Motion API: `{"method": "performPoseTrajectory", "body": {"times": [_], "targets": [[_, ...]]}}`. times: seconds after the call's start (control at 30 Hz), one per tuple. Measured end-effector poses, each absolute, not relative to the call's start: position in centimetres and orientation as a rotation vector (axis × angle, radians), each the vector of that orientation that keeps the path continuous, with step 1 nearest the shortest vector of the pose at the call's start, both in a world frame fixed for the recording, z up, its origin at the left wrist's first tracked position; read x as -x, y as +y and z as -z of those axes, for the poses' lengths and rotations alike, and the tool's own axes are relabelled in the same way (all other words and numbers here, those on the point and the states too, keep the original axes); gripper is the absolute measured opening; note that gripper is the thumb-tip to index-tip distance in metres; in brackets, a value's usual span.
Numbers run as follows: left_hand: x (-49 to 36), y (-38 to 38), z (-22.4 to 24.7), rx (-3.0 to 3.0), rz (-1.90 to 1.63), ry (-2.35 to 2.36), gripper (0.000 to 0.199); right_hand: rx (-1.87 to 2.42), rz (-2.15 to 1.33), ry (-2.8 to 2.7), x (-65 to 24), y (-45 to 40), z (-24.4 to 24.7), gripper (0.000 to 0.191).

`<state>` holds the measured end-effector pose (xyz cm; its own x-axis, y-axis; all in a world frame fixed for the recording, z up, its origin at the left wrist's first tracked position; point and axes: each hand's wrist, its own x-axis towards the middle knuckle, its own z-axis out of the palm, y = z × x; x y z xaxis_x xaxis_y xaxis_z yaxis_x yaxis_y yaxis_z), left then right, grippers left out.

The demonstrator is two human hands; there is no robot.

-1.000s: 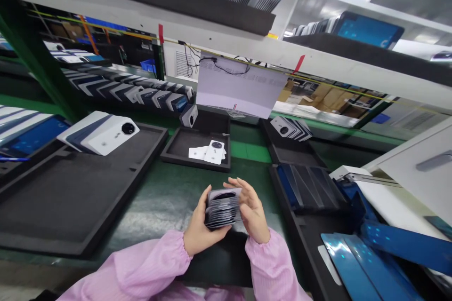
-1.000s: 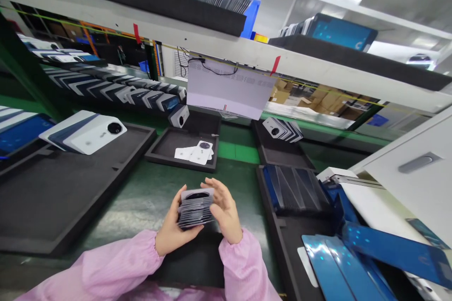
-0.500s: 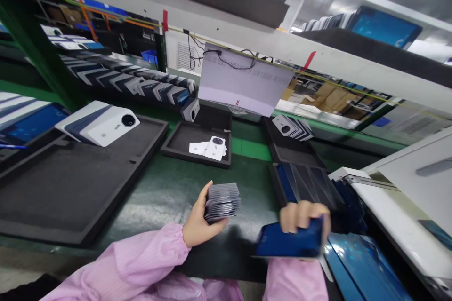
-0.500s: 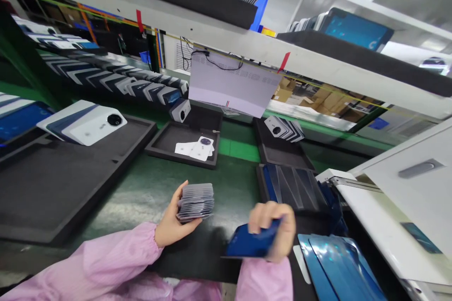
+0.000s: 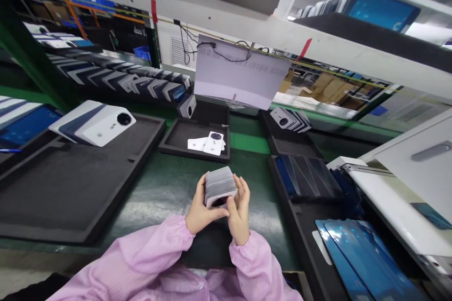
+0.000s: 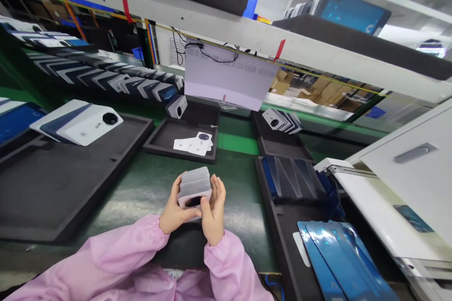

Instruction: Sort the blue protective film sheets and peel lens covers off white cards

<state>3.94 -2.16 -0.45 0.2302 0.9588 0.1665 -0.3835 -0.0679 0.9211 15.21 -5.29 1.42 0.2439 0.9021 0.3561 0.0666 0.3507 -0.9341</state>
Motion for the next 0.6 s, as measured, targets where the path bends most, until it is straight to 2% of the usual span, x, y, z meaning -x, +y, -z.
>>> {"method": "performPoseTrajectory", "body": {"times": [0.13, 0.23, 0.47, 0.53, 0.6], "targets": [[-4.2, -1.8, -0.3, -1.092, -1.282, 0.777, 0.095, 1.242, -0.888, -1.282, -15.8, -5.1, -0.5, 0.051], [-4.1, -1.5, -1.0, -1.126, -1.272, 0.797, 0.095, 1.254, -0.817, -1.307, -15.8, -5.0, -0.4, 0.053], [-3.6, -0.4, 0.2, -1.265, -1.257, 0.654, 0.117, 1.141, -0.654, -1.476, -16.6, -4.9, 1.0, 0.065], [-3.8, -0.3, 1.2, -1.127, -1.216, 0.630, 0.110, 1.156, -0.694, -1.527, -17.2, -4.7, 1.9, 0.066], [-4.2, -0.2, 1.9, -1.031, -1.206, 0.647, 0.096, 1.184, -0.736, -1.595, -17.7, -4.6, 2.4, 0.058]]}}
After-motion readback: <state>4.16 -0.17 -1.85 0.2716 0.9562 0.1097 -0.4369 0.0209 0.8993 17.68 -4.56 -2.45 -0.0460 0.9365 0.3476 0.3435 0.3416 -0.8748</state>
